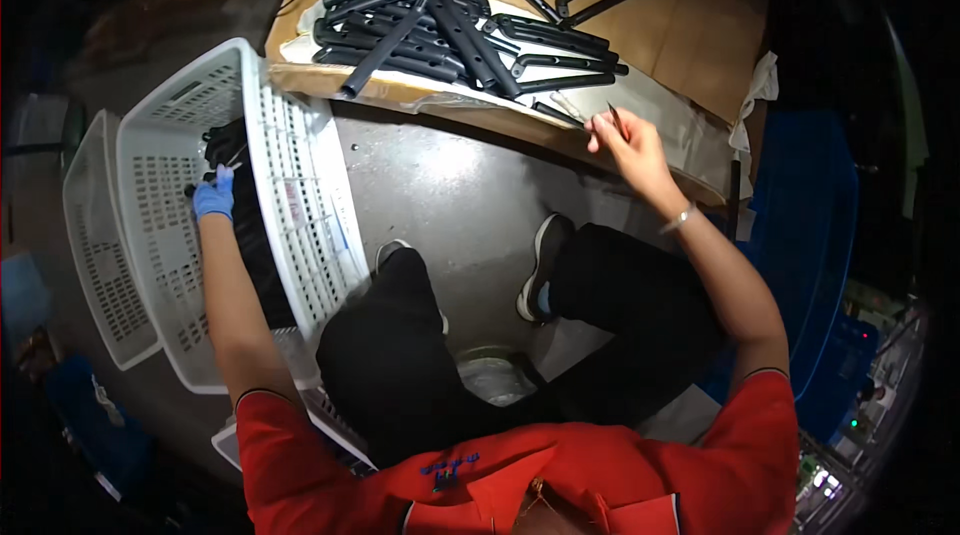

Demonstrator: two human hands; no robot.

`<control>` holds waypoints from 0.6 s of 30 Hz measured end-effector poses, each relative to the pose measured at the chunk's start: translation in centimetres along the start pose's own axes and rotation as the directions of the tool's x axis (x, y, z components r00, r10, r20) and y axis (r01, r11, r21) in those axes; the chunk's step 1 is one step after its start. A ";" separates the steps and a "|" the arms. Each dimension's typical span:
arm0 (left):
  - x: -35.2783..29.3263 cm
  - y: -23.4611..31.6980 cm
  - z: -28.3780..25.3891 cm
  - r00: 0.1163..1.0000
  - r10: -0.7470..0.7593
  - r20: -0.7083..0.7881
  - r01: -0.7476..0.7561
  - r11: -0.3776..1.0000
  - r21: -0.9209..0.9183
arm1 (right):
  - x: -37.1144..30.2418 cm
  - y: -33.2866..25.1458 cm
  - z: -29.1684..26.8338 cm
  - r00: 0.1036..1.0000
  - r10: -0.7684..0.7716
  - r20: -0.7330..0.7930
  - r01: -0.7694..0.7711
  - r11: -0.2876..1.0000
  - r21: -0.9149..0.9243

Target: Assembling small pins or parts into black plastic frame components at a manual assembly station.

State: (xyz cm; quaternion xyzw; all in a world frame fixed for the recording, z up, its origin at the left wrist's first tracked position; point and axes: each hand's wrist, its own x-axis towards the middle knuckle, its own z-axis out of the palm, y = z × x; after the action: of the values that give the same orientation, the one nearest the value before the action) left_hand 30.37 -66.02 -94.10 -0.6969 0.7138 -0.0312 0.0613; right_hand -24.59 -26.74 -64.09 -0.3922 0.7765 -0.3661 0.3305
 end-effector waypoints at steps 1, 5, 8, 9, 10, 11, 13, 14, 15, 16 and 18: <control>0.2 -1.8 -3.2 0.990 0.052 0.127 -0.011 0.952 -0.307 | 2.3 1.3 0.5 0.999 -0.035 0.004 0.035 0.999 0.015; -2.5 0.5 -14.3 0.970 -0.019 0.242 0.139 0.860 -0.491 | 12.9 5.8 -0.9 0.964 -0.194 -0.181 0.152 0.963 -0.222; -3.5 0.2 -14.7 0.904 -0.037 0.426 0.428 0.128 -0.895 | 19.9 9.6 -2.8 0.942 -0.222 -0.253 0.060 0.851 -0.523; -4.2 -0.3 -14.6 0.876 -0.010 0.481 0.473 -0.171 -0.864 | 21.6 10.5 -2.9 0.920 -0.311 -0.239 0.054 0.704 -0.709; -5.0 -1.7 -14.4 0.852 0.024 0.523 0.477 -0.450 -0.755 | 22.8 10.4 -2.4 0.922 -0.313 -0.227 0.067 0.708 -0.703; -6.4 -3.2 -14.2 0.850 0.011 0.526 0.474 -0.448 -0.758 | 23.8 10.4 -2.2 0.913 -0.346 -0.215 0.055 0.627 -0.777; -9.3 -6.0 -13.7 0.854 0.132 0.503 0.507 -0.424 -0.751 | 25.6 10.9 -2.4 0.905 -0.375 -0.200 0.037 0.538 -0.842; -10.4 -4.7 -15.7 0.858 0.139 0.495 0.506 -0.405 -0.762 | 26.1 12.5 -4.0 0.916 -0.360 -0.176 0.023 0.485 -0.874; -12.3 -2.4 -17.9 0.846 0.070 0.529 0.516 -0.358 -0.778 | 26.2 13.6 -5.0 0.931 -0.338 -0.138 0.013 0.410 -0.912; -14.3 -1.9 -20.1 0.834 -0.027 0.551 0.519 -0.302 -0.800 | 25.9 12.2 -3.9 0.948 -0.271 -0.168 -0.051 0.390 -0.919; -16.1 -2.0 -21.7 0.838 -0.051 0.543 0.503 -0.313 -0.806 | 25.2 11.7 -4.7 0.941 -0.331 -0.072 0.074 0.408 -0.910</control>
State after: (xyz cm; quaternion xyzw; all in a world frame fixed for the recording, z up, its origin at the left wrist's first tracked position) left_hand 29.85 -50.89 -71.64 -0.6219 0.2503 0.6206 -0.4068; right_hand -44.64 -41.79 -77.10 -0.5510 0.8311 0.0197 -0.0722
